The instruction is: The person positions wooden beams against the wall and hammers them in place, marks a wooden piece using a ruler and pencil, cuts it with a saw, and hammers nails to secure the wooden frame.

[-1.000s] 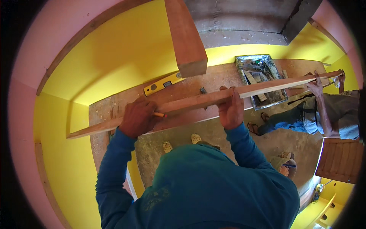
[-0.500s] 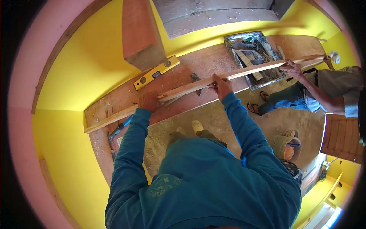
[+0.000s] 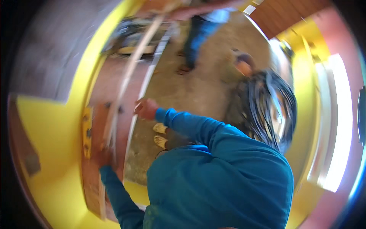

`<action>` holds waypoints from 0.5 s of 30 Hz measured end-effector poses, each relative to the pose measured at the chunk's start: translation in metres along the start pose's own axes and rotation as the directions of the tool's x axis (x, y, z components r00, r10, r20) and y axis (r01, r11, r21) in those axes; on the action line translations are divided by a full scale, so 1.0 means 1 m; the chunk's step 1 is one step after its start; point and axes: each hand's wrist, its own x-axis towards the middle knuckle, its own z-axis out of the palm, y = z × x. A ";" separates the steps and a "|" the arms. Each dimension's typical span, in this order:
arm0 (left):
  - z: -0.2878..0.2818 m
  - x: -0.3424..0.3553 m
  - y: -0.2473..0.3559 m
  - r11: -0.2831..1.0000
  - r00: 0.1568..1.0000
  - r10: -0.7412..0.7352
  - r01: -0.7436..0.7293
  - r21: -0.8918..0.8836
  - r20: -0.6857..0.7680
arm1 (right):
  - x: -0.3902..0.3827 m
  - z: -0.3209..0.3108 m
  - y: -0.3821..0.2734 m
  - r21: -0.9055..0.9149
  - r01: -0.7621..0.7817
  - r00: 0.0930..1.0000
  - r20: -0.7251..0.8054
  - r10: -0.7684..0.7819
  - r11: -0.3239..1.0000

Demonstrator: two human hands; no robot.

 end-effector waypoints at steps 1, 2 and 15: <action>-0.041 -0.001 0.031 0.932 0.983 0.177 -0.183 0.312 0.049 | -0.021 -0.005 -0.006 -0.058 -0.261 0.962 0.066 0.264 0.964; -0.045 -0.006 0.050 0.990 0.985 0.042 -0.018 0.141 -0.166 | -0.045 -0.010 -0.003 -0.097 -0.228 0.971 0.050 0.234 0.969; -0.051 -0.012 0.215 0.828 0.892 0.449 -0.438 -0.351 -0.055 | -0.309 -0.121 0.207 -0.101 -0.916 0.356 -0.651 0.670 0.389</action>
